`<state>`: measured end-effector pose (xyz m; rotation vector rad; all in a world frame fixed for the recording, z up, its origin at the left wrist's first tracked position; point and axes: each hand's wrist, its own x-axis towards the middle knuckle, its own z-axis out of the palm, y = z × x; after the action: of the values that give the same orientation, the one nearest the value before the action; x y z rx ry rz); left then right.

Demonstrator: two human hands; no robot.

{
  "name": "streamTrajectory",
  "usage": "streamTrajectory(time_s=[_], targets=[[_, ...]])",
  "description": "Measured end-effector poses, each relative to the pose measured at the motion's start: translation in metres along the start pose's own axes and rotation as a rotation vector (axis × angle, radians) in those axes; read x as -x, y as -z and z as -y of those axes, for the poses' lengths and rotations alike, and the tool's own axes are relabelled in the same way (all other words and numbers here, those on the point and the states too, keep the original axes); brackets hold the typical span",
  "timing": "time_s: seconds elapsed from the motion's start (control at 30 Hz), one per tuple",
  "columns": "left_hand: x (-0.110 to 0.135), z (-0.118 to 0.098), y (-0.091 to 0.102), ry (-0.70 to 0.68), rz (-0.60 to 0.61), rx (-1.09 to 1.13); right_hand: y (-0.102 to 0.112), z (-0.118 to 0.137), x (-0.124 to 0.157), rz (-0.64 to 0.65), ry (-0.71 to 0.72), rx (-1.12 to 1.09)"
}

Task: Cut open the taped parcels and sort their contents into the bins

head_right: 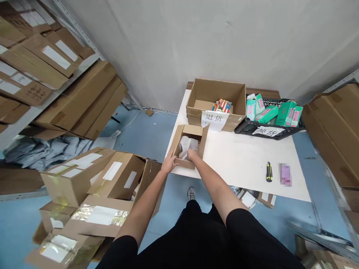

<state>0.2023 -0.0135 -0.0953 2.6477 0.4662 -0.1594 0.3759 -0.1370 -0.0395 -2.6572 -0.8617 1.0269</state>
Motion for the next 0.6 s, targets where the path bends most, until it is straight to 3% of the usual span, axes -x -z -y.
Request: streamTrajectory(time_s=[0.1,0.23,0.33,0.43,0.6], targets=[[0.000,-0.009,-0.011,0.048,-0.144,0.005,-0.006,-0.023,0.014,-0.068,0.029,-0.014],[0.002,-0.031,-0.018,0.003,-0.296,0.055,0.002,-0.072,0.047,-0.400,0.158,-0.075],[0.003,-0.061,-0.021,-0.072,-0.427,0.094,0.011,-0.118,0.086,-0.551,0.300,-0.016],[-0.006,-0.106,-0.019,-0.175,-0.518,0.120,0.023,-0.162,0.131,-0.652,0.353,0.109],[-0.045,-0.214,-0.017,-0.411,-0.543,0.151,0.052,-0.245,0.192,-0.848,0.084,0.145]])
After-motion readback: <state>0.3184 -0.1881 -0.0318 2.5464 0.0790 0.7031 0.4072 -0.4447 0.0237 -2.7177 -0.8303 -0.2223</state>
